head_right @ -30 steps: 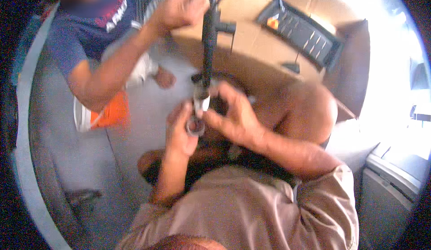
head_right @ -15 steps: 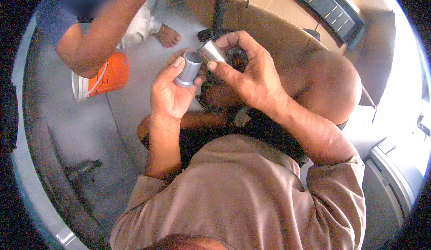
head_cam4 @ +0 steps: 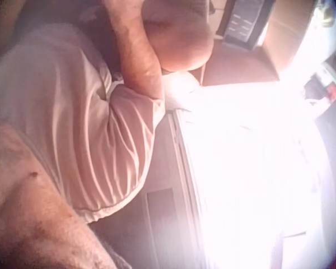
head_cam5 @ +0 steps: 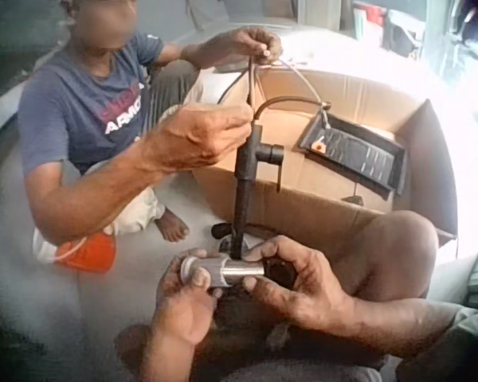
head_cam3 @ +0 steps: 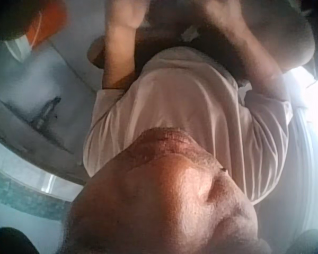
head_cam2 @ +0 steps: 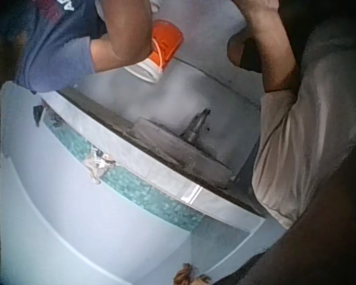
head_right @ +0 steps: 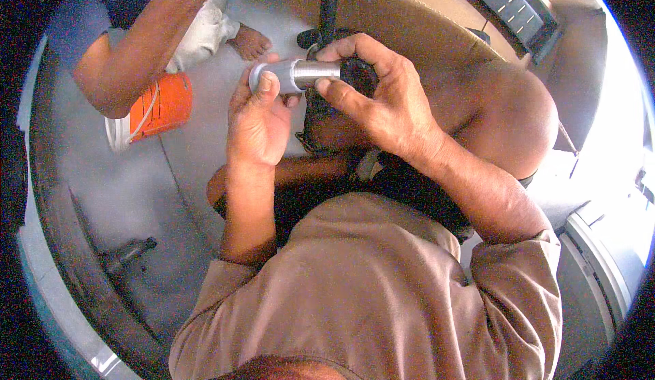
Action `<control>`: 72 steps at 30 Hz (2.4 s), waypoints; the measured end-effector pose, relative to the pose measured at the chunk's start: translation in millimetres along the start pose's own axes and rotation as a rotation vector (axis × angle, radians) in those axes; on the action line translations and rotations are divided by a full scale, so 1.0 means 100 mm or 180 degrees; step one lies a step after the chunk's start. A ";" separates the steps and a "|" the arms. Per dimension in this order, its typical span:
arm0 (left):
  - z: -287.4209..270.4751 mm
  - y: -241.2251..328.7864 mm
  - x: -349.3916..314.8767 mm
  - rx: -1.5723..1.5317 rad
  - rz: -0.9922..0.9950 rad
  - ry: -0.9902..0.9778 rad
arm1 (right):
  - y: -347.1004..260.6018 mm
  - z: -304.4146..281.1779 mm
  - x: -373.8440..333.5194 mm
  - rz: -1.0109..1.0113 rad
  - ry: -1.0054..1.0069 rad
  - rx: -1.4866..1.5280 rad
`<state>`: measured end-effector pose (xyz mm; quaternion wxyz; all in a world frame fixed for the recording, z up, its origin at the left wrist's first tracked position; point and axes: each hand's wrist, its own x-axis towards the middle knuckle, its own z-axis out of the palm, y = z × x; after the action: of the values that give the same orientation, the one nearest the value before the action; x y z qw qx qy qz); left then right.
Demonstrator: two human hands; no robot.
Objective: The person assembles a kitchen faucet by sliding O-rings and mounting hardware onto the hose assembly. The person picks up various components from a box and fits them together manually.
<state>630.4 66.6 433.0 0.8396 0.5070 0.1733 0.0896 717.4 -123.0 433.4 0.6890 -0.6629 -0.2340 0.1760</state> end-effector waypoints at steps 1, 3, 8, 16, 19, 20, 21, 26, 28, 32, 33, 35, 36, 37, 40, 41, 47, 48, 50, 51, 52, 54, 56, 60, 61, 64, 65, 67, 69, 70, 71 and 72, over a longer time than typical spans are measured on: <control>0.01 0.00 0.00 0.0037 0.0075 0.0070 | -0.01 0.01 0.00 0.0008 -0.0002 0.0003; 0.03 -0.01 0.03 -0.0123 0.0178 0.0120 | -0.01 0.02 0.00 -0.0020 -0.0041 -0.0072; 0.15 -0.04 0.01 -0.0171 0.0608 0.0177 | 0.02 0.04 -0.03 0.0129 0.0142 -0.0138; 0.16 -0.06 0.01 0.0133 0.0585 0.0268 | -0.02 0.06 0.02 0.0366 -0.0022 0.0740; 0.14 -0.05 0.00 0.0076 0.0506 0.0072 | 0.00 0.05 0.02 0.0845 -0.0194 0.0975; 0.15 -0.06 -0.01 0.0075 0.0502 0.0068 | 0.03 0.09 0.02 0.0600 -0.0030 0.0857; 0.16 -0.08 -0.03 0.0029 0.0488 0.0018 | 0.05 0.12 0.02 0.0357 0.0128 0.0742; 0.19 -0.14 -0.04 -0.0226 0.0471 -0.0044 | 0.11 0.08 0.02 0.0425 0.0081 0.0479; 0.19 -0.15 -0.04 -0.0314 0.0500 0.0013 | 0.06 0.07 0.02 0.0407 0.0095 0.0586; 0.20 -0.15 -0.04 -0.0308 0.0531 0.0017 | -0.01 0.04 0.02 0.0825 -0.0053 0.0930; 0.20 -0.16 -0.06 -0.0336 0.0495 0.0009 | 0.02 0.06 0.01 0.0630 0.0003 0.0739; 0.21 -0.18 -0.09 -0.0365 0.0456 0.0010 | 0.12 0.10 0.02 0.0530 0.0043 0.0659; 0.22 -0.19 -0.10 -0.0285 0.0417 0.0006 | 0.13 0.10 0.03 0.0411 0.0094 0.0565; 0.23 -0.18 -0.10 -0.0205 0.0378 0.0003 | 0.12 0.09 0.02 0.0408 0.0098 0.0557; 0.23 -0.19 -0.10 -0.0090 0.0413 0.0106 | 0.11 0.08 0.01 0.0674 0.0036 0.0690; 0.23 -0.20 -0.09 -0.0093 0.0411 0.0106 | 0.10 0.09 0.01 0.0677 0.0041 0.0755; 0.22 -0.16 -0.04 -0.0170 0.1065 0.0307 | 0.01 0.11 0.00 0.1004 -0.0052 0.1186; 0.24 -0.15 -0.04 -0.0200 0.1058 0.0295 | 0.00 0.11 -0.01 0.1017 -0.0049 0.1005; 0.23 -0.16 -0.04 -0.0230 0.1049 0.0283 | 0.02 0.12 -0.01 0.1021 -0.0071 0.0987; 0.20 -0.18 -0.04 -0.0227 0.1095 0.0271 | 0.02 0.13 -0.01 0.1023 -0.0092 0.0968; 0.19 -0.19 -0.03 -0.0225 0.1139 0.0257 | 0.04 0.13 -0.01 0.1026 -0.0087 0.0967; 0.19 -0.19 -0.03 -0.0230 0.1141 0.0240 | 0.09 0.14 -0.01 0.0884 -0.0047 0.0932; 0.18 -0.19 -0.04 -0.0233 0.1146 0.0227 | 0.06 0.12 -0.01 0.1011 -0.0068 0.0905; 0.15 -0.14 -0.02 -0.0241 0.1229 0.0208 | 0.07 0.13 0.00 0.0871 -0.0057 0.1080; 0.13 -0.12 -0.02 -0.0267 0.1272 0.0212 | 0.06 0.13 0.00 0.0874 -0.0064 0.1083; 0.09 -0.04 -0.02 -0.0202 0.1374 0.0342 | 0.05 0.09 0.00 0.1058 -0.0011 0.1126; 0.07 -0.03 0.00 -0.0181 0.1389 0.0345 | 0.11 0.07 -0.01 0.1121 0.0119 0.1006; 0.00 0.00 0.01 0.0680 0.1810 0.0301 | 0.10 0.05 0.00 0.1274 0.0263 0.1305; -0.03 0.03 0.00 0.0973 0.1920 0.0249 | 0.06 0.06 0.02 0.1228 0.0334 0.1402; -0.04 0.04 -0.01 0.1236 0.2010 0.0177 | 0.05 0.07 0.02 0.1190 0.0436 0.1474; -0.03 0.04 -0.01 0.1276 0.2000 0.0166 | 0.04 0.09 0.04 0.1078 0.0521 0.1581; -0.02 0.04 -0.02 0.1275 0.1996 0.0170 | 0.04 0.08 0.04 0.1083 0.0519 0.1580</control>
<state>628.2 69.5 436.1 0.6506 0.6872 0.0456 0.3200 716.2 -114.1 429.8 0.8070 -0.5160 -0.0134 0.2868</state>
